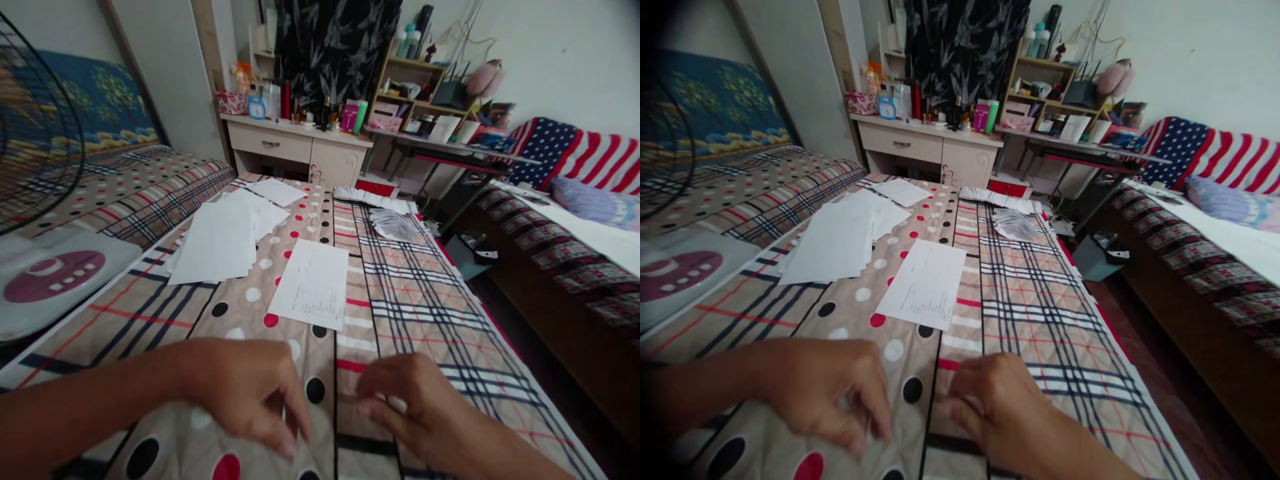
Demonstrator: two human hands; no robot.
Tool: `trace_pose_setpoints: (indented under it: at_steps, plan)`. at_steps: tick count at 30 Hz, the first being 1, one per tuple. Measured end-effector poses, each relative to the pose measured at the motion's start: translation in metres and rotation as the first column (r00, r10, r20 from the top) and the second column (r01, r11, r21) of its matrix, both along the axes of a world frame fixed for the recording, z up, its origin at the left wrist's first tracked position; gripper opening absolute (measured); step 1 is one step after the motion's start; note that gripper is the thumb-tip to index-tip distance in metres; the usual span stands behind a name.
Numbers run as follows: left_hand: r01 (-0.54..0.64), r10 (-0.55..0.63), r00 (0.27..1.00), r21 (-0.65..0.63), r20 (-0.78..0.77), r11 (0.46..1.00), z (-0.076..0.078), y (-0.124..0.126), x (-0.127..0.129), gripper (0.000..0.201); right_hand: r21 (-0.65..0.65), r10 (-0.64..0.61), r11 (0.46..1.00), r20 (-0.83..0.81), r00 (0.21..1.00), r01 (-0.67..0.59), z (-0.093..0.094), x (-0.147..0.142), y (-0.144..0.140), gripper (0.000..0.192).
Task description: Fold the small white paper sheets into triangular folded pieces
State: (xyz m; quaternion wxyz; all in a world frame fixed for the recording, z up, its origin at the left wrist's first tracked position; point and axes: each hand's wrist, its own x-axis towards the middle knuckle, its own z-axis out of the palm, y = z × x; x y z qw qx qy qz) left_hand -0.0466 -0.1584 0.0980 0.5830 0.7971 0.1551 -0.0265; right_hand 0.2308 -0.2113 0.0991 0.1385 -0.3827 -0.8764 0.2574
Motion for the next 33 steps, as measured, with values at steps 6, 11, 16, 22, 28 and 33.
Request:
trace_pose_setpoints:
  at_steps: [6,11,16,22,28,33]
  plan:
    - [-0.708,0.614,0.661,0.088,0.431,0.701,0.014,0.126,0.017,0.025,0.135,-0.007,0.990,0.321,0.947,-0.038,-0.035,-0.050,0.081,0.096]
    - [-0.755,0.671,0.632,0.113,0.388,0.646,-0.048,0.165,0.018,0.026,0.207,0.040,0.972,0.311,0.950,-0.109,-0.067,-0.048,0.090,0.063]
    - [-0.596,0.558,0.791,0.117,0.251,0.794,-0.067,0.158,0.005,0.038,0.344,0.123,0.931,0.012,0.992,-0.120,-0.077,-0.027,0.102,0.045]
    - [-0.158,0.167,0.980,-0.084,0.105,0.984,-0.032,0.140,-0.011,0.089,-0.017,-0.170,0.984,-0.403,0.899,0.179,-0.064,-0.019,0.103,0.021]
    - [-0.286,0.281,0.958,0.162,0.051,0.945,-0.041,0.112,-0.013,0.054,-0.472,-0.510,0.823,-0.370,0.776,0.316,-0.070,-0.025,0.111,0.037]
    - [-0.769,0.786,0.614,0.173,-0.072,0.616,-0.069,0.124,-0.001,0.031,-0.764,-0.572,0.620,-0.286,0.769,0.177,-0.066,-0.016,0.136,0.046]
